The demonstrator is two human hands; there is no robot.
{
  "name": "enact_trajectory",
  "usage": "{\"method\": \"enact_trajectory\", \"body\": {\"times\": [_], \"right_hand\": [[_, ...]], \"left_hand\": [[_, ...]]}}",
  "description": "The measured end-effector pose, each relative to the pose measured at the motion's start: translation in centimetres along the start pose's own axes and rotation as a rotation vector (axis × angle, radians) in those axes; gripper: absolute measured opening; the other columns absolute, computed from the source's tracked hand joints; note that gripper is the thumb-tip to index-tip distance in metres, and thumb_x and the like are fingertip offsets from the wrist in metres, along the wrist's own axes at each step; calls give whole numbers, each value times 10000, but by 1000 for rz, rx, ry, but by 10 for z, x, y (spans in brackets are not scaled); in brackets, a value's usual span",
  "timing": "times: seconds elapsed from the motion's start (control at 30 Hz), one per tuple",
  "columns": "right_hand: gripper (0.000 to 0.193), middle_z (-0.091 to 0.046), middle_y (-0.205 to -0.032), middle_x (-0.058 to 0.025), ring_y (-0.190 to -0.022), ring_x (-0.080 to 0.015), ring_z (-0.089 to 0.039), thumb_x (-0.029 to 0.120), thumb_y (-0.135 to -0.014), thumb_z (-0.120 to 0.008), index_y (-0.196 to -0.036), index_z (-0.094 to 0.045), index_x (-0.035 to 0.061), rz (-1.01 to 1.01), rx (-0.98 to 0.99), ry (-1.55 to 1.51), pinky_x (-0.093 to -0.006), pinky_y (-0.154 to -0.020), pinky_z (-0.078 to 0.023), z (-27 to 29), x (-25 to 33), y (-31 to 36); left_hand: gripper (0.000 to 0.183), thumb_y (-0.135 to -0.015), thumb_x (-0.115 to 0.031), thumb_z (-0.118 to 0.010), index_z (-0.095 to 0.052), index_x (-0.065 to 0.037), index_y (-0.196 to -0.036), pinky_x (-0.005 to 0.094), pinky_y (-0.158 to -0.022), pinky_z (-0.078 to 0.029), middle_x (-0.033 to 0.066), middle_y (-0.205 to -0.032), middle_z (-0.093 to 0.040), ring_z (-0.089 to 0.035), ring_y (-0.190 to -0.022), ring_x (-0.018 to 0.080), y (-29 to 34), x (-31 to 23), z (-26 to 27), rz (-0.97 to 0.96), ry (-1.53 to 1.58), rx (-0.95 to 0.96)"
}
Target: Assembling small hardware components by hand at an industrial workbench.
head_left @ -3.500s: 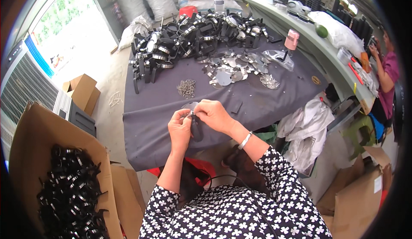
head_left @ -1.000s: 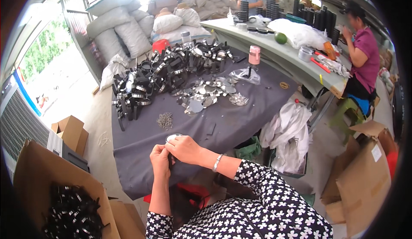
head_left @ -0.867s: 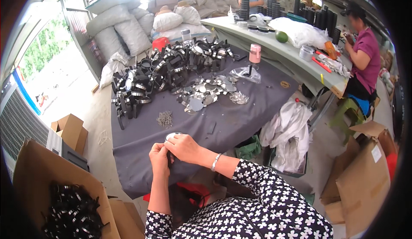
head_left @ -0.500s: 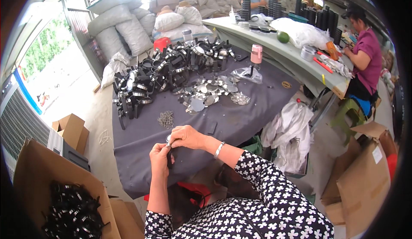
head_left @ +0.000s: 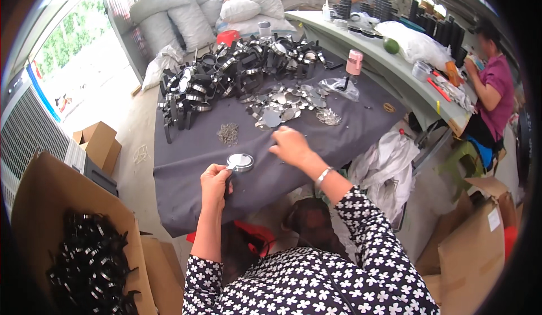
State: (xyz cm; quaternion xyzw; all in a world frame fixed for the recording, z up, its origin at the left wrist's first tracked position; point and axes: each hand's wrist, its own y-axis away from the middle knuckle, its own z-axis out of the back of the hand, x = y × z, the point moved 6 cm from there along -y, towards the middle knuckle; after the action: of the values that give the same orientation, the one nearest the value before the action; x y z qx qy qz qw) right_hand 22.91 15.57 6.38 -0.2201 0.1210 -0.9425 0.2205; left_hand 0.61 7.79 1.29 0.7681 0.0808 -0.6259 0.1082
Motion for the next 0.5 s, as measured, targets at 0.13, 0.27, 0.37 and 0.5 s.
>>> {"method": "enact_trajectory", "body": {"times": [0.13,0.27,0.37,0.5], "right_hand": [[446,-553,-1146,-185,-1055,-332,-587,364,-708,-778,-989,-657,40,-247,239,171,-410,-896,-492,-5,-32,8],[427,-591,-1079,-186,-1008,-342,-602,285,-687,-802,-980,-645,16,-238,205,102,-414,-863,-500,-2,-35,3],[333,-633,-926,-163,-882,-300,-641,164,-708,-772,-948,-624,-13,-205,190,-83,-377,-785,-517,-4,-33,0],[179,-636,-824,-109,-736,-147,-621,-31,-716,-670,-865,-571,-16,-128,251,-838,-280,-665,-497,-1,35,16]], "left_hand": [[37,-816,5,-602,-576,13,-791,240,-362,-371,55,-662,-566,-480,-421,108,6,-9,-3,37,-73,80],[41,-813,-7,-621,-586,9,-798,233,-364,-364,44,-637,-559,-474,-422,93,4,-12,-4,42,-66,120],[45,-813,-5,-621,-585,6,-789,231,-363,-362,42,-644,-562,-473,-425,89,3,-8,-2,49,-19,124],[84,-832,-3,-605,-562,-21,-762,226,-352,-377,67,-701,-599,-487,-444,92,6,-12,2,30,-51,143]]}}
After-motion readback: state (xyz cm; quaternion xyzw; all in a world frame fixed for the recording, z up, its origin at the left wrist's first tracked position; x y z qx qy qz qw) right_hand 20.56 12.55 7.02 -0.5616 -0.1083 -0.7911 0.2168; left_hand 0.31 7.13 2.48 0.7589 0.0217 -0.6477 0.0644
